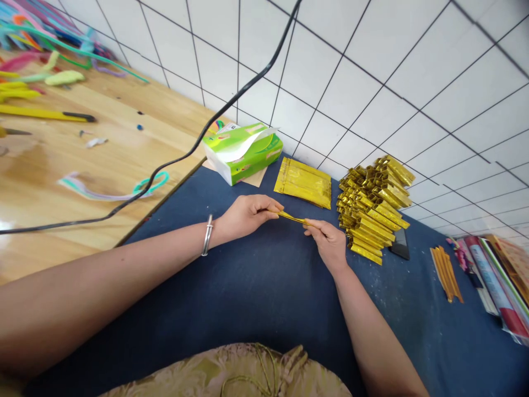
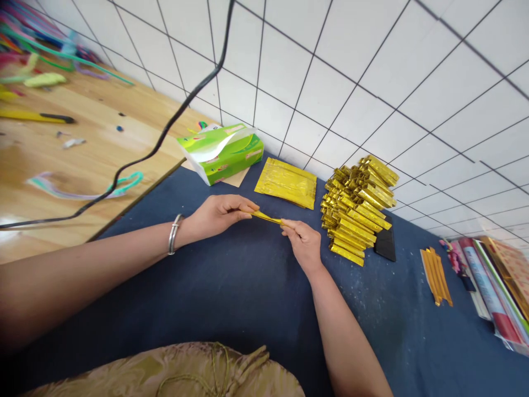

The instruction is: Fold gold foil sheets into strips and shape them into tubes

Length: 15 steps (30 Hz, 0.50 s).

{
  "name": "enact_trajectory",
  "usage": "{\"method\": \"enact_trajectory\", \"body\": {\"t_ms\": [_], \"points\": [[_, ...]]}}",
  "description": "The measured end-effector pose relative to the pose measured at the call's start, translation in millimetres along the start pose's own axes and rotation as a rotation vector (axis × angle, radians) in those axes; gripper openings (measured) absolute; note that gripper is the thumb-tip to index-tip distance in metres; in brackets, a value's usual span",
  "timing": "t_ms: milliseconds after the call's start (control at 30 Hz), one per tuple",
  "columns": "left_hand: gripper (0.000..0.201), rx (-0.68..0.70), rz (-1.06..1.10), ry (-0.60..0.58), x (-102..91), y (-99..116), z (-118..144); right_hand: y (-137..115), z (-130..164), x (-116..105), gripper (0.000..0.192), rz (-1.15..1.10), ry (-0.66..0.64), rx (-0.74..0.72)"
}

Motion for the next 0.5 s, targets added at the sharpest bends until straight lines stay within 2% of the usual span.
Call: {"method": "enact_trajectory", "body": {"t_ms": [133,333,500], "points": [[0.016,0.005,-0.016,-0.015,0.1,0.4,-1.0,-1.7,0.0,0.2,0.019,0.009,0.012,-0.006],[0.021,-0.037,0.028,-0.14,-0.4,2.1,-2.2,3.5,-1.3,-1.8,0.023,0.057,0.04,0.034],[0.024,-0.095,-0.022,-0.123,0.7,2.3,2.0,4.8,-1.2,-1.1,0.022,0.035,0.025,0.009]]}}
Point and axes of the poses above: each hand's wrist, its own z-axis away from the middle knuckle, its own x-axis out of the palm, y = z × x, the point moved 1 cm from there along -z, towards the middle knuckle, and after that the axes turned 12 degrees about -x, right-handed, at the moved point
